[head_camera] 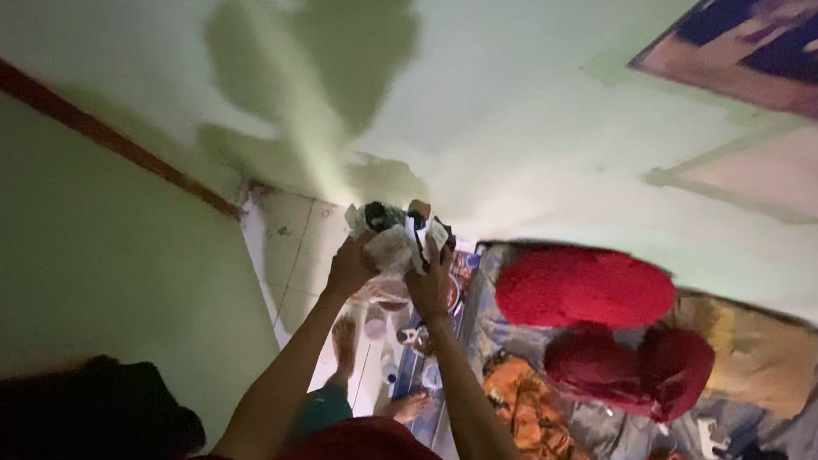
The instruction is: Tidying up a bedroom by collecting trash and organizing items on the floor and bed.
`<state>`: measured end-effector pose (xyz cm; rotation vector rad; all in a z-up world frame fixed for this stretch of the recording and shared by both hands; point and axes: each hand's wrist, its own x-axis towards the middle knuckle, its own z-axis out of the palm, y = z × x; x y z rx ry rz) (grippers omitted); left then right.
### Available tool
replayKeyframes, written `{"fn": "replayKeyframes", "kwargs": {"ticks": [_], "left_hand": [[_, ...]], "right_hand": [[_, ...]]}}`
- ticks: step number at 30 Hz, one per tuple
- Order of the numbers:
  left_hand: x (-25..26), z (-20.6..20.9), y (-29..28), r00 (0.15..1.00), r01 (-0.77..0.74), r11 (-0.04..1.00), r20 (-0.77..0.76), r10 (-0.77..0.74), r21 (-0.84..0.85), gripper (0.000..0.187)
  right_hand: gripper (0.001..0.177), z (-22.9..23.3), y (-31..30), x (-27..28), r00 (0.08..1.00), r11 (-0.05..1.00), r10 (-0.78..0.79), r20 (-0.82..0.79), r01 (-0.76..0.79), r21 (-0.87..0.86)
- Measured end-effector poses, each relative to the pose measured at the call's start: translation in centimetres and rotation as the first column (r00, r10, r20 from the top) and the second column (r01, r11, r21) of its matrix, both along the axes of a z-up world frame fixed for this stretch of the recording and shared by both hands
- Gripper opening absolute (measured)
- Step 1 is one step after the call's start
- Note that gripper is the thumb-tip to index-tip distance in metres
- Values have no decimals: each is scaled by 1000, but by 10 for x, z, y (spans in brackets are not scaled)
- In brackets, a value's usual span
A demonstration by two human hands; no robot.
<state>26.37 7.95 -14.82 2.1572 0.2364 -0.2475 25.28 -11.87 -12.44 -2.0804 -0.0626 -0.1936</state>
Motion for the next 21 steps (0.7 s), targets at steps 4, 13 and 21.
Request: {"fn": "replayKeyframes", "kwargs": {"ticks": [4,13,21], "left_hand": [[5,41,6,983,-4,990,182,-23,143,84],[-26,49,19,945,-140,976,316,83,164,77],[-129,124,-5,954,-299,952,10,299,71,86]], "right_hand": [[87,39,7,5,997,1000,15,-81,-14,19],[91,104,16,-9,979,981,193,63,-195,21],[88,109,2,-64,877,910,408,254,-411,-42]]}}
